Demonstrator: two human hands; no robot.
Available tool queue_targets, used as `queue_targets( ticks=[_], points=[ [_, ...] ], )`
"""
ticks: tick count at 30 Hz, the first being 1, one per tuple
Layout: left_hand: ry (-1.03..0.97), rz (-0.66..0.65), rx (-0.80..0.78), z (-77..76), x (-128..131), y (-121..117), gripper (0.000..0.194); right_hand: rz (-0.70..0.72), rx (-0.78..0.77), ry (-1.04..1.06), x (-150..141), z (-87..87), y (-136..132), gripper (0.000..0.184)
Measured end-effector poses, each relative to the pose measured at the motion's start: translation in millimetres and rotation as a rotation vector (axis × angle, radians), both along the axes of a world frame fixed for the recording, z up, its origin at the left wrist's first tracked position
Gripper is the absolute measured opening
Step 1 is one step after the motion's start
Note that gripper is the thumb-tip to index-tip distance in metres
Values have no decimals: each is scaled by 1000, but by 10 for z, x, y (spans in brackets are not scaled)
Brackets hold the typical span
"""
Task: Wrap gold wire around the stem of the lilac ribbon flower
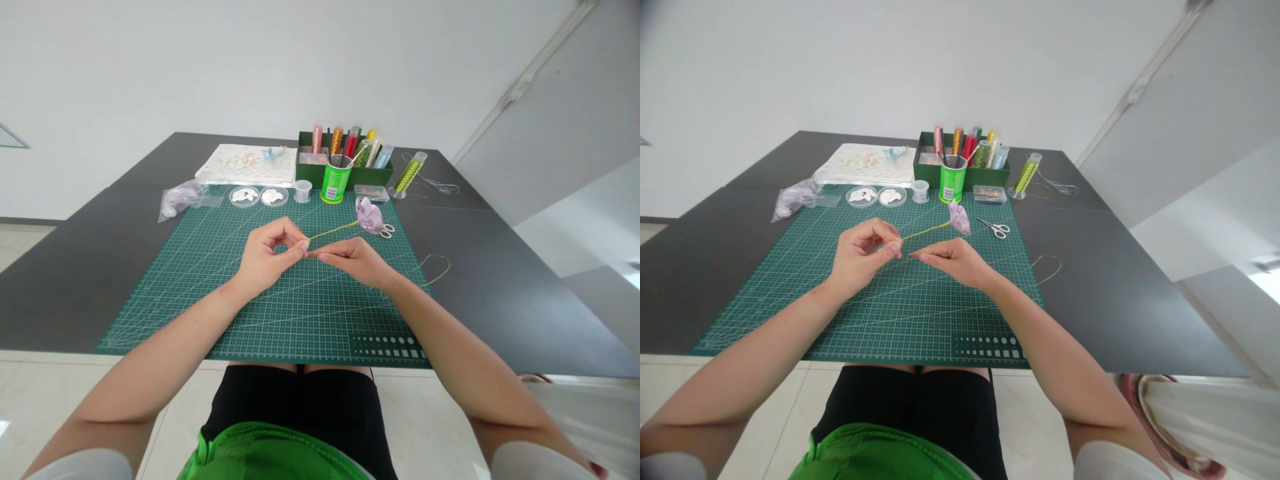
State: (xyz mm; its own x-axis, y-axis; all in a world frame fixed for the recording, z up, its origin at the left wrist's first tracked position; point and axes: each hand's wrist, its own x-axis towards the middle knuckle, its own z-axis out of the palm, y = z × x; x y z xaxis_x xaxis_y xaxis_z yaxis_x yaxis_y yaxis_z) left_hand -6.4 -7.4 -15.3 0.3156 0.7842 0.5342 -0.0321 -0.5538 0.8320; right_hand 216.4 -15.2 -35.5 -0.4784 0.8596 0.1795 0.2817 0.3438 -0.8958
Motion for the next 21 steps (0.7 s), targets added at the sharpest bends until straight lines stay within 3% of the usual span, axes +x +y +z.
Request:
queue_targets(
  ticks=[5, 17, 21],
  points=[
    [55, 128, 64, -15, -18, 47, 27, 4, 5, -78, -25, 31, -53, 40],
    [56, 206, 95, -59, -42, 107, 19, 158, -63, -107, -8, 53, -77, 45],
    [112, 290, 204, -58, -67, 123, 13, 206, -105, -120, 2, 68, -88, 41]
  ],
)
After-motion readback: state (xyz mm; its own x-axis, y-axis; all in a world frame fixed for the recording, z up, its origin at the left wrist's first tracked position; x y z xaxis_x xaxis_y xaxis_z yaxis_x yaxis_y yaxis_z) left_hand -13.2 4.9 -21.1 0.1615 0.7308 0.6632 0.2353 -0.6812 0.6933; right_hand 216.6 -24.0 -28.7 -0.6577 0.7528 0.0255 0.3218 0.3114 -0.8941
